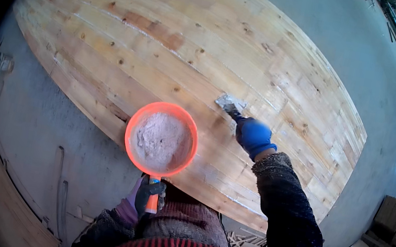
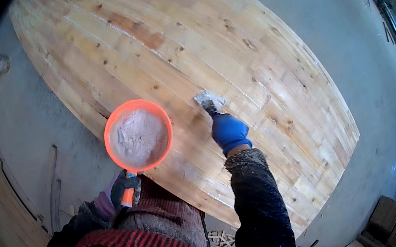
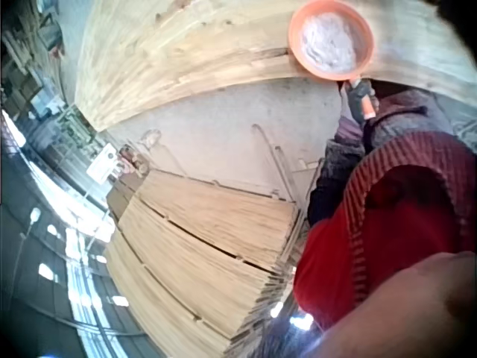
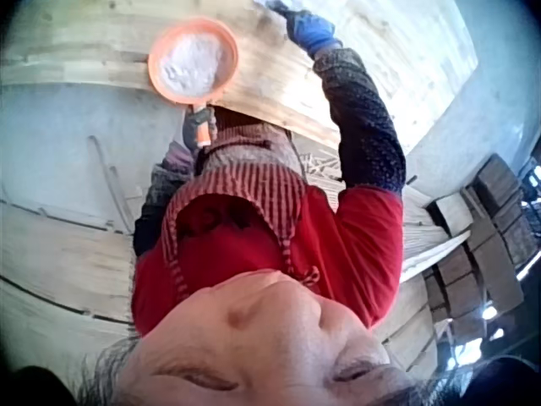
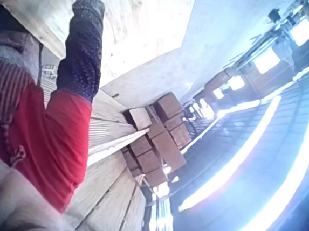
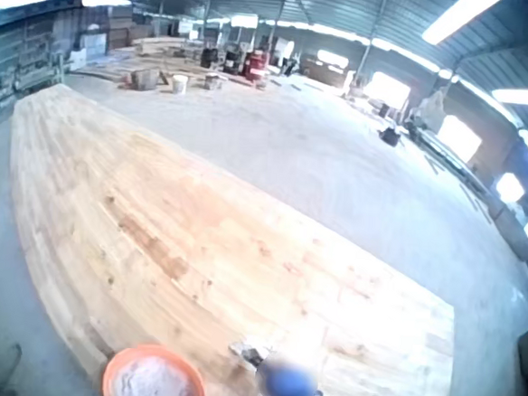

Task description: The person uses a putty knife to scoop a white filler from an orange bowl and applies it to gaps and knots on a large wooden panel. They repeatedly spread the filler across the surface, occasionally dipping the tool back into the bowl to reload. The person moves along the panel to cover different areas, smoothing the filler into the wood grain.

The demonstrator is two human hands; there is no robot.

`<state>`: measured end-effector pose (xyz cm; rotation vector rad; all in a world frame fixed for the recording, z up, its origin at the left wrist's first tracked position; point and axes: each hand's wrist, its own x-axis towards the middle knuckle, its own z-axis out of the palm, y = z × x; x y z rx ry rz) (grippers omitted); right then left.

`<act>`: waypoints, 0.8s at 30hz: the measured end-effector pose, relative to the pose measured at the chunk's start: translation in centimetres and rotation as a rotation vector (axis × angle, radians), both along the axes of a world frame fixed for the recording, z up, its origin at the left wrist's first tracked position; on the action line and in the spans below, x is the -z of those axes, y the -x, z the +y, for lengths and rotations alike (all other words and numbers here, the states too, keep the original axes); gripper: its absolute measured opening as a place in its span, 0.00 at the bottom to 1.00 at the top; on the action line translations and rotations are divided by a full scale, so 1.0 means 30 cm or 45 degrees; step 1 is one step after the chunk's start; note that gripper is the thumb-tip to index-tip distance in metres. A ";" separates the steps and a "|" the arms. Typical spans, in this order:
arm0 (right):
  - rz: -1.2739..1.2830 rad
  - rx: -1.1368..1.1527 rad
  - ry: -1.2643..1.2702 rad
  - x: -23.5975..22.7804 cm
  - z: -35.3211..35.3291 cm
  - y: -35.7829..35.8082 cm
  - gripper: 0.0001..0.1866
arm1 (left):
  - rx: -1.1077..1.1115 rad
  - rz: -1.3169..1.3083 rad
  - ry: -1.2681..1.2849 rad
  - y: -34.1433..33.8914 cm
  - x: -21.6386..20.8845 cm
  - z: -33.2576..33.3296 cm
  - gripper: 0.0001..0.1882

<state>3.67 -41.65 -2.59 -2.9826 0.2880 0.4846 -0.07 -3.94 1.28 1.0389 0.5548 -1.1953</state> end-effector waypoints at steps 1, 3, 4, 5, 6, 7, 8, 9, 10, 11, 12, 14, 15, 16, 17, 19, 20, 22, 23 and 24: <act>0.011 0.006 -0.026 -0.016 -0.018 0.028 0.07 | -0.017 -0.023 0.016 0.005 0.007 -0.002 0.10; 0.072 0.052 0.005 -0.060 -0.064 0.091 0.07 | -0.021 -0.028 -0.012 0.010 0.004 -0.008 0.08; 0.148 0.021 0.051 -0.070 -0.109 0.128 0.07 | -0.010 -0.023 -0.034 0.008 -0.004 -0.013 0.08; 0.225 -0.009 0.097 -0.077 -0.158 0.169 0.08 | 0.000 -0.019 -0.056 0.007 -0.008 -0.017 0.08; 0.297 -0.038 0.154 -0.099 -0.205 0.186 0.08 | 0.012 -0.025 -0.040 0.003 -0.007 -0.024 0.08; 0.421 -0.052 0.165 -0.149 -0.222 0.174 0.08 | 0.016 -0.031 -0.044 0.005 -0.005 -0.019 0.07; 0.370 -0.084 0.142 -0.189 -0.233 0.160 0.08 | 0.021 -0.037 -0.049 0.008 -0.002 -0.014 0.07; 0.326 -0.102 0.123 -0.216 -0.242 0.161 0.08 | 0.013 -0.024 -0.039 0.011 0.002 -0.013 0.08; 0.164 -0.144 0.120 -0.214 -0.244 0.146 0.09 | 0.005 -0.011 -0.030 0.014 0.006 -0.012 0.08; 0.001 -0.185 0.116 -0.205 -0.241 0.112 0.10 | -0.003 0.002 -0.021 0.015 0.006 -0.011 0.08; 0.242 -0.041 0.089 -0.258 -0.170 0.015 0.10 | -0.004 0.002 -0.037 0.016 0.003 -0.010 0.08; 0.130 -0.080 0.091 -0.153 -0.212 0.041 0.10 | 0.027 -0.005 -0.040 0.004 -0.006 -0.028 0.08; 0.072 -0.116 0.064 -0.077 -0.207 0.050 0.09 | 0.019 -0.011 -0.039 0.009 0.002 -0.012 0.08; 0.112 -0.037 0.106 -0.064 -0.202 0.075 0.10 | 0.007 -0.014 -0.021 0.016 0.015 -0.004 0.07; 0.179 -0.031 0.115 -0.063 -0.209 0.111 0.10 | -0.004 -0.019 -0.002 0.021 0.023 0.005 0.07; 0.311 -0.015 0.163 -0.150 -0.238 0.159 0.11 | 0.001 -0.029 -0.036 0.018 0.010 -0.002 0.07; 0.475 -0.061 0.189 -0.214 -0.256 0.168 0.13 | 0.005 -0.040 -0.058 0.014 0.003 -0.003 0.06; 0.369 0.021 0.175 -0.263 -0.278 0.169 0.13 | 0.009 -0.022 -0.025 0.019 0.016 -0.002 0.09; 0.314 0.063 0.164 -0.276 -0.280 0.165 0.13 | 0.013 -0.013 -0.013 0.030 0.030 0.014 0.10; 0.308 0.126 0.150 -0.273 -0.266 0.140 0.13 | 0.006 -0.016 -0.068 0.042 0.056 0.020 0.10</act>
